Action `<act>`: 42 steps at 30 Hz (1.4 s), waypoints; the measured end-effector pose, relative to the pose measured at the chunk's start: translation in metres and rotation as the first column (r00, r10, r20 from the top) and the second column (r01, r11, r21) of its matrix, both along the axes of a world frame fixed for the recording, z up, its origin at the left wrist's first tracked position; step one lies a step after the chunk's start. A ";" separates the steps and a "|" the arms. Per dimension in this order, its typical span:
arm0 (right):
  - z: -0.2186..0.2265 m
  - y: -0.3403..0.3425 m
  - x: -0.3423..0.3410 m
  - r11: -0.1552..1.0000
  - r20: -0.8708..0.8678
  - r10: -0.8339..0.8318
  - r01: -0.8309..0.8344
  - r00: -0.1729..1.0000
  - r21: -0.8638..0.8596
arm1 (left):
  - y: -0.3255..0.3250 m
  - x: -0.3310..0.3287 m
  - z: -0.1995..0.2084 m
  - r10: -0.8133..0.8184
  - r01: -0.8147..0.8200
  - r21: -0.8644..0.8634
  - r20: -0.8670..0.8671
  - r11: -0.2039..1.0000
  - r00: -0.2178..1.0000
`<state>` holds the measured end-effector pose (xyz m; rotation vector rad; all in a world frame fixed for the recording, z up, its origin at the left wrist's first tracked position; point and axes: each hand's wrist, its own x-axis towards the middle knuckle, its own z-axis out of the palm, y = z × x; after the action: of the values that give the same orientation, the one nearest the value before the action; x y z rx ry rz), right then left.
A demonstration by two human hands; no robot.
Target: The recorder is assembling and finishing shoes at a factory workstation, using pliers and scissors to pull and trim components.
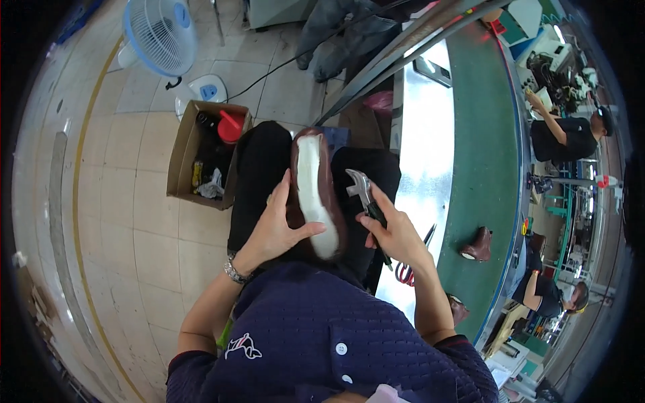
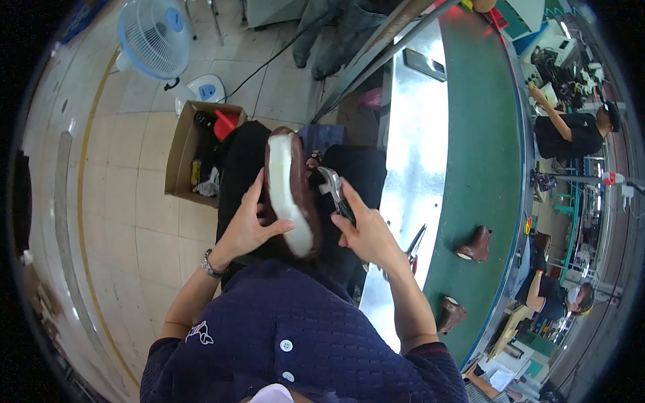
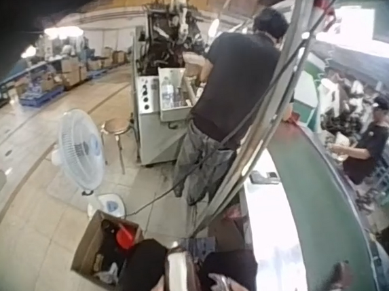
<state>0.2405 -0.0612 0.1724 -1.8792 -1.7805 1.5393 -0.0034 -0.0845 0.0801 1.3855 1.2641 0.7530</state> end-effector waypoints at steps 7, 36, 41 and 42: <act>0.006 0.000 -0.028 0.930 0.065 0.334 -0.340 0.940 0.140 | -0.002 -0.024 0.003 0.349 -0.194 0.379 -0.401 0.905 0.847; 0.024 0.033 -0.048 0.664 0.302 0.677 -0.734 0.671 0.143 | 0.036 -0.004 -0.013 0.328 0.099 -0.473 0.733 0.876 0.595; 0.044 0.082 -0.075 0.531 0.327 0.620 -0.688 0.713 0.495 | 0.033 -0.002 -0.011 0.291 0.060 -0.421 0.717 0.905 0.633; 0.033 0.090 -0.076 0.504 0.365 0.622 -0.711 0.693 0.491 | 0.032 -0.003 -0.015 0.304 0.074 -0.449 0.707 0.890 0.639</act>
<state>0.1641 0.0289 0.2050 -1.0153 -2.8501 0.7341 -0.0061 -0.0527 0.0647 0.4776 0.7525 0.9360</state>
